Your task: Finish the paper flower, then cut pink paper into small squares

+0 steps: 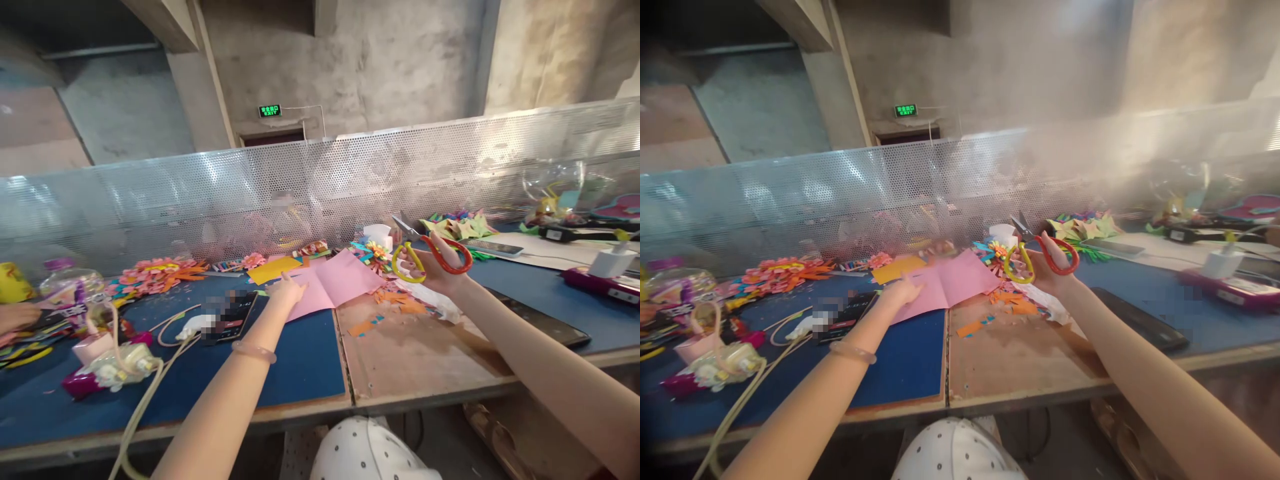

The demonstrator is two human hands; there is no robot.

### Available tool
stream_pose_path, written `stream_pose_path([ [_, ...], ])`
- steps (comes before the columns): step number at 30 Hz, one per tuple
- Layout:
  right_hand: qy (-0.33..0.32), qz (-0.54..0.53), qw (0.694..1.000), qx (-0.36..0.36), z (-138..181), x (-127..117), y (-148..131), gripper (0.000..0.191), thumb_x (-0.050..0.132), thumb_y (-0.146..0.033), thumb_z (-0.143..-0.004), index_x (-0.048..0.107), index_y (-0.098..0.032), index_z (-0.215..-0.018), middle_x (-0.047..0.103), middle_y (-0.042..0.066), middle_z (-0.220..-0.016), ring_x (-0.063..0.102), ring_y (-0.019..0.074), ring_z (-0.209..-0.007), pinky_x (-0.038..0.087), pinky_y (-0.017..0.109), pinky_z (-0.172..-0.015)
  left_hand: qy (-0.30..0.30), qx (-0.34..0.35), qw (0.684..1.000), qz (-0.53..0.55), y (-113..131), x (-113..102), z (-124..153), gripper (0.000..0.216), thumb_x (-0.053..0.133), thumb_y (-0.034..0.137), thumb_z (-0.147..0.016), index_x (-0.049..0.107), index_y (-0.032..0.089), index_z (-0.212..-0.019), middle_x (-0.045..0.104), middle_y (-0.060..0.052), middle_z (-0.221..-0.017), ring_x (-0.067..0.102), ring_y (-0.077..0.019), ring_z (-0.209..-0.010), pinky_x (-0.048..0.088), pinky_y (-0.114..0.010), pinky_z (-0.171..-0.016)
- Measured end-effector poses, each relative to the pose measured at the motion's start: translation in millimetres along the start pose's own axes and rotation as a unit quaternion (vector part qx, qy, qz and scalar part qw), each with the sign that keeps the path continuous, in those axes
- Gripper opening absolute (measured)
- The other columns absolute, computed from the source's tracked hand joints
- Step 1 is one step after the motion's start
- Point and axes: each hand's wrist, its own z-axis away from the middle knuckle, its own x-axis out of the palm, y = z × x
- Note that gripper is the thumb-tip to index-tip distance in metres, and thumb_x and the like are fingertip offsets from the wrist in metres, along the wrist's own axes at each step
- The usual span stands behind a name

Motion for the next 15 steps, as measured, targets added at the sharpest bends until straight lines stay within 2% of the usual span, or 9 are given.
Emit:
stream_pose_path([
  [3, -0.003, -0.008, 1.000, 0.024, 1.7, 2.1, 3.4, 0.049, 0.030, -0.063, -0.081, 0.054, -0.020, -0.082, 0.054, 0.009, -0.075, 0.048, 0.0151, -0.058, 0.038, 0.023, -0.041, -0.009, -0.049, 0.998, -0.030, 0.8, -1.4, 10.1, 0.095, 0.043, 0.067, -0.070, 0.026, 0.003, -0.138, 0.043, -0.034, -0.126, 0.045, -0.0451, -0.114, 0.036, -0.055, -0.084],
  [6, -0.001, 0.033, 0.999, 0.023, 3.5, 5.5, 6.9, 0.050, 0.031, -0.063, -0.080, 0.056, -0.020, -0.083, 0.056, 0.010, -0.078, 0.049, 0.0165, -0.060, 0.036, 0.024, -0.041, 0.009, -0.037, 0.999, -0.033, -1.8, -6.0, 20.2, 0.100, 0.043, 0.072, -0.066, 0.024, 0.007, -0.140, 0.042, -0.031, -0.130, 0.041, -0.0459, -0.117, 0.034, -0.057, -0.085],
  [11, 0.007, 0.055, 0.998, 0.028, 6.7, 9.0, 10.7, 0.055, 0.027, -0.067, -0.080, 0.057, -0.021, -0.081, 0.057, 0.010, -0.079, 0.047, 0.0157, -0.055, 0.034, 0.025, -0.040, -0.077, -0.059, 0.994, -0.044, -7.0, -6.6, 26.0, 0.106, 0.056, 0.070, -0.057, 0.025, 0.013, -0.141, 0.034, -0.027, -0.138, 0.030, -0.0495, -0.123, 0.032, -0.061, -0.086],
  [15, 0.037, 0.105, 0.994, -0.015, 8.6, 8.0, 10.6, 0.050, 0.029, -0.063, -0.081, 0.058, -0.021, -0.080, 0.058, 0.011, -0.078, 0.046, 0.0149, -0.051, 0.034, 0.026, -0.041, -0.077, -0.056, 0.995, -0.038, -7.1, -3.9, 25.5, 0.106, 0.054, 0.068, -0.061, 0.018, 0.012, -0.143, 0.030, -0.025, -0.141, 0.029, -0.0479, -0.125, 0.030, -0.061, -0.088],
])
